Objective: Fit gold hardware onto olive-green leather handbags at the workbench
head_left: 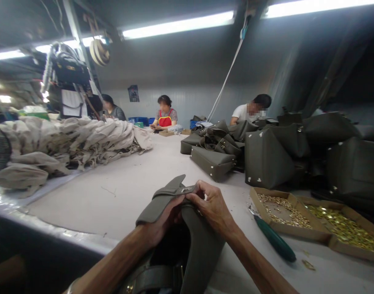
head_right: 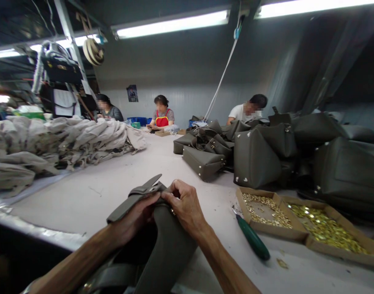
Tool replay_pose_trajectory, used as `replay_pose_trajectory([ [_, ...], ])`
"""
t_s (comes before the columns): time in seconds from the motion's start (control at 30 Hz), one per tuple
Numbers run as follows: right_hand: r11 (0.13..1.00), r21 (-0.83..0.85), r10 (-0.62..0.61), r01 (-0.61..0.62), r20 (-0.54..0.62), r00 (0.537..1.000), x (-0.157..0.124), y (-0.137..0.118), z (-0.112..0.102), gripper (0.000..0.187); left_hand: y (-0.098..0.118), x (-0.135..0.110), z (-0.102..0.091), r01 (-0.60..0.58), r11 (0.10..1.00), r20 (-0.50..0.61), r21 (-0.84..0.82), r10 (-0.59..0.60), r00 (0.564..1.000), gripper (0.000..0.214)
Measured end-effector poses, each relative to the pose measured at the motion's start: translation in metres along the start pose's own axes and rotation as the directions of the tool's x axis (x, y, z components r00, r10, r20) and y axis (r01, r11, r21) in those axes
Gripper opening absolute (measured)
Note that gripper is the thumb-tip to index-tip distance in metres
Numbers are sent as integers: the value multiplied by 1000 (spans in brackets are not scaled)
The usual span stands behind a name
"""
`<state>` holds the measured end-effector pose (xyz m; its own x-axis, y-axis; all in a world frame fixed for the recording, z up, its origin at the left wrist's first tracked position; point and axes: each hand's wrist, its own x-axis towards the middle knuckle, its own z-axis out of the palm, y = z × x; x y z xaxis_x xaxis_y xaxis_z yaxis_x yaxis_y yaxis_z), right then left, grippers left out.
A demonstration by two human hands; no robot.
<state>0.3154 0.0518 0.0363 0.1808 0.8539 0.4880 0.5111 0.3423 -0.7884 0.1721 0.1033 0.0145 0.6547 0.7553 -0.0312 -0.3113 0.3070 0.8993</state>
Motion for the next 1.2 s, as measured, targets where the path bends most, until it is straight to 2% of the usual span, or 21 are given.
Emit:
replay_pose_trajectory([
  [0.17,992,27,125,-123,-104,987,-4,0,5,31,3,-3,4,21,1000,-61,0,-21,998,35],
  [0.3,993,68,94,-95,23,995,-3,-2,-7,23,6,-4,8,24,999,-8,22,-24,1000,30],
  [0.47,992,113,-66,48,153,986,4,3,-23,13,6,-5,8,28,998,-14,52,-27,1000,31],
  [0.53,989,142,-66,37,204,977,7,5,-22,14,6,-5,9,40,997,-10,61,-39,999,34],
  [0.6,984,177,-15,-24,215,976,8,6,-18,18,6,-5,9,48,997,-25,67,-46,999,36],
  [0.73,968,217,92,-130,176,980,6,4,-10,17,6,-5,9,42,998,-80,52,-38,996,36],
  [0.93,977,205,26,-52,127,992,4,1,-8,14,10,-6,13,42,999,-84,31,-39,996,31],
  [1.03,972,218,74,-93,95,993,3,3,-2,18,11,-7,13,70,997,-122,43,-64,990,33],
  [1.13,966,223,138,-132,-16,990,0,5,6,22,11,-8,14,55,997,-129,49,-48,991,33],
  [1.2,962,239,150,-134,-50,987,-3,5,7,22,10,-8,15,46,999,-111,29,-43,993,32],
])
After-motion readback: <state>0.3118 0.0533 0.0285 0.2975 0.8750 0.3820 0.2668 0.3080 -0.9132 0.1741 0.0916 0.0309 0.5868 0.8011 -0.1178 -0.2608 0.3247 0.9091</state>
